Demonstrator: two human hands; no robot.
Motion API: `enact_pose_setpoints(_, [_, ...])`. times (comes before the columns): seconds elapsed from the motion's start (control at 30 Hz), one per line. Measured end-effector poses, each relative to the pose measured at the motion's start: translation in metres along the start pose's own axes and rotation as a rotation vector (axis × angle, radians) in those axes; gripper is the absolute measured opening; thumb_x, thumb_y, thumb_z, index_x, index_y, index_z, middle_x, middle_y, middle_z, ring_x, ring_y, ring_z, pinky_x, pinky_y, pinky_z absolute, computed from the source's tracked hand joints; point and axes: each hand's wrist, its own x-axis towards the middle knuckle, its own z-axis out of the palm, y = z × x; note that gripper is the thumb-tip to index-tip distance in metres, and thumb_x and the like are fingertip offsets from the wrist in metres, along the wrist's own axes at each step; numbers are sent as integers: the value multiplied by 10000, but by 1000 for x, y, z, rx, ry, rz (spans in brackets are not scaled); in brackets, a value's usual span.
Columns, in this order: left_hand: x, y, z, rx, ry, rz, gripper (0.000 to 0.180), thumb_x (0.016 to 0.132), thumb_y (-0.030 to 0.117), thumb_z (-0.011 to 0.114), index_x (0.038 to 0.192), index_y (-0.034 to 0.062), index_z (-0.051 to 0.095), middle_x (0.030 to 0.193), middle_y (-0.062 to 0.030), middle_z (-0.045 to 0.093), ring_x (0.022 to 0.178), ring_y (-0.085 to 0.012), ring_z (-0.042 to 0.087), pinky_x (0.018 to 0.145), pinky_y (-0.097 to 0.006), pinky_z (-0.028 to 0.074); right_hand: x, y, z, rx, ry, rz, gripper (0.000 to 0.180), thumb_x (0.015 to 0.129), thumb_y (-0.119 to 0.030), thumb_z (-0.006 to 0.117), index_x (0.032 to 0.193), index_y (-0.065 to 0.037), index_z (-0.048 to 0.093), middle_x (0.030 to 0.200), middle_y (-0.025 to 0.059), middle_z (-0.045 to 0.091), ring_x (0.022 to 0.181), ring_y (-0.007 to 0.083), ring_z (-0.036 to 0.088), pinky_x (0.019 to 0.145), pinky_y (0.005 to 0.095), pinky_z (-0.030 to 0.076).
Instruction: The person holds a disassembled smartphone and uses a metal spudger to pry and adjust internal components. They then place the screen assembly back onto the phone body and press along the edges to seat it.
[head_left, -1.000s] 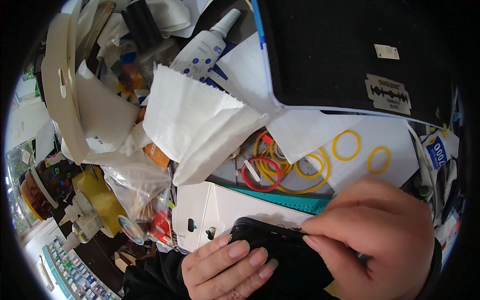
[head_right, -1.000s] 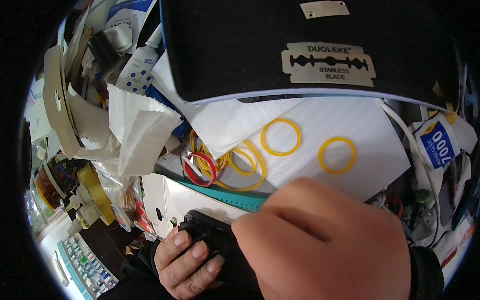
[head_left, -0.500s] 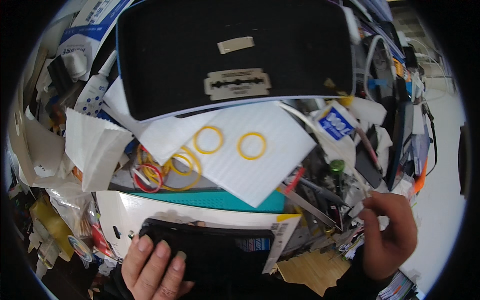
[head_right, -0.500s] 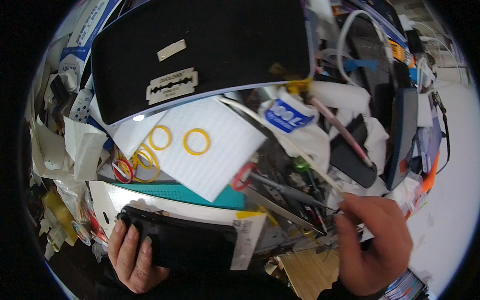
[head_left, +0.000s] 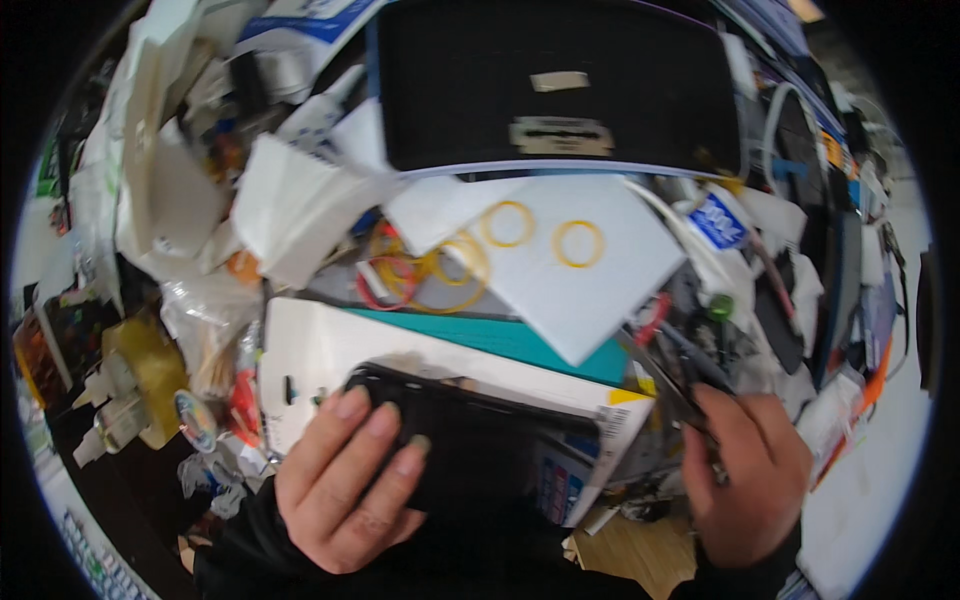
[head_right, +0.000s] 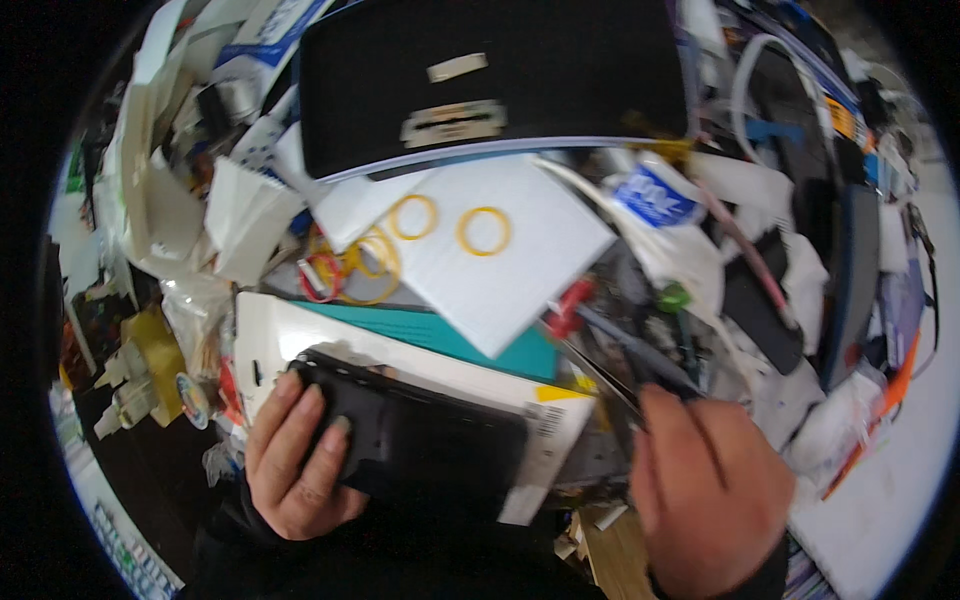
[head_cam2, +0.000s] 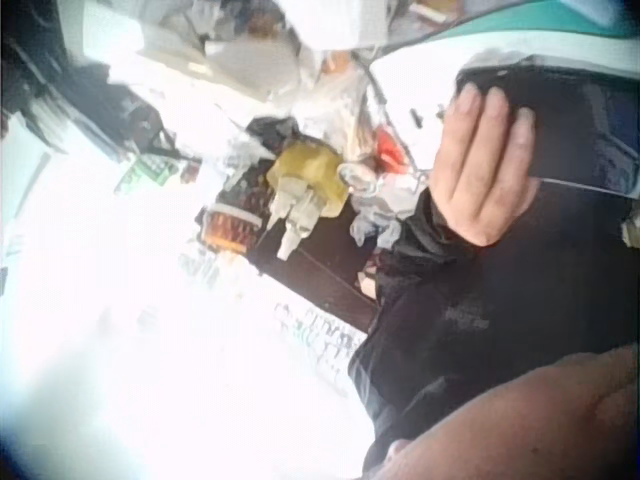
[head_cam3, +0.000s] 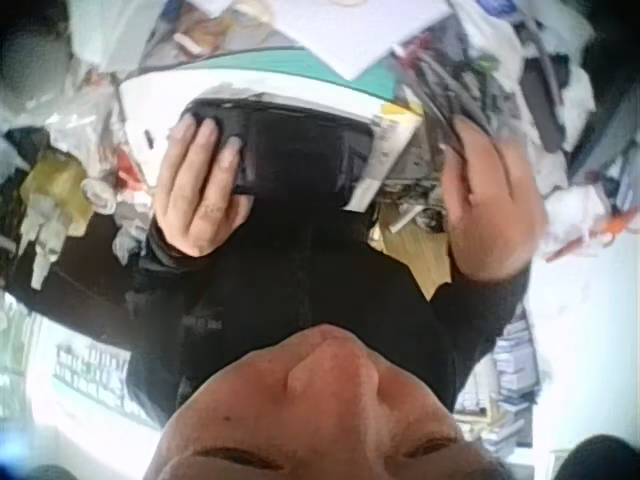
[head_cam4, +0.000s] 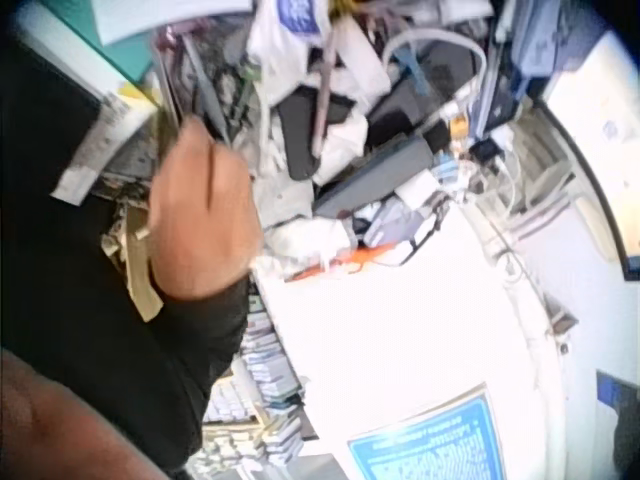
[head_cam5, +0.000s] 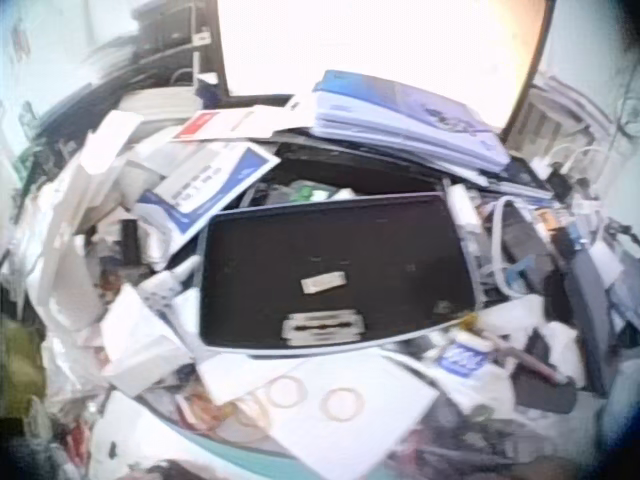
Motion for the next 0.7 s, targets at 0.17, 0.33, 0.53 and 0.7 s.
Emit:
enact_pose_setpoints(0.17, [0,8,0,-75,46,-137,287,969,242,668,1130,29,774,1142,-185,760,1158,-368,705,1037,-500,557,9,4,-33,-27,-190,-64,322,778,94,770,1083,7,716,907,113,686,740,200,670,675,280,538])
enact_pose_setpoints(0.33, [-12,7,-2,-42,-36,-77,447,1006,413,626,1236,44,731,1239,-238,703,1264,-447,627,1065,-562,526,13,9,-26,584,145,-42,142,825,112,685,879,5,611,807,182,644,575,233,615,530,280,510])
enact_pose_setpoints(0.53, [-7,5,4,-84,36,-145,325,971,323,704,1218,119,760,1255,-156,715,1270,-369,638,1067,-529,528,54,13,9,1059,-149,-454,240,1001,-121,637,1029,117,625,893,304,684,671,296,709,612,314,594])
enact_pose_setpoints(0.7, [-5,-9,8,-138,85,38,275,967,188,647,1095,-14,784,1145,-230,744,1195,-432,670,1021,-543,553,71,0,31,1115,-241,-437,290,992,-146,682,1098,121,644,973,334,694,771,314,742,691,339,615])
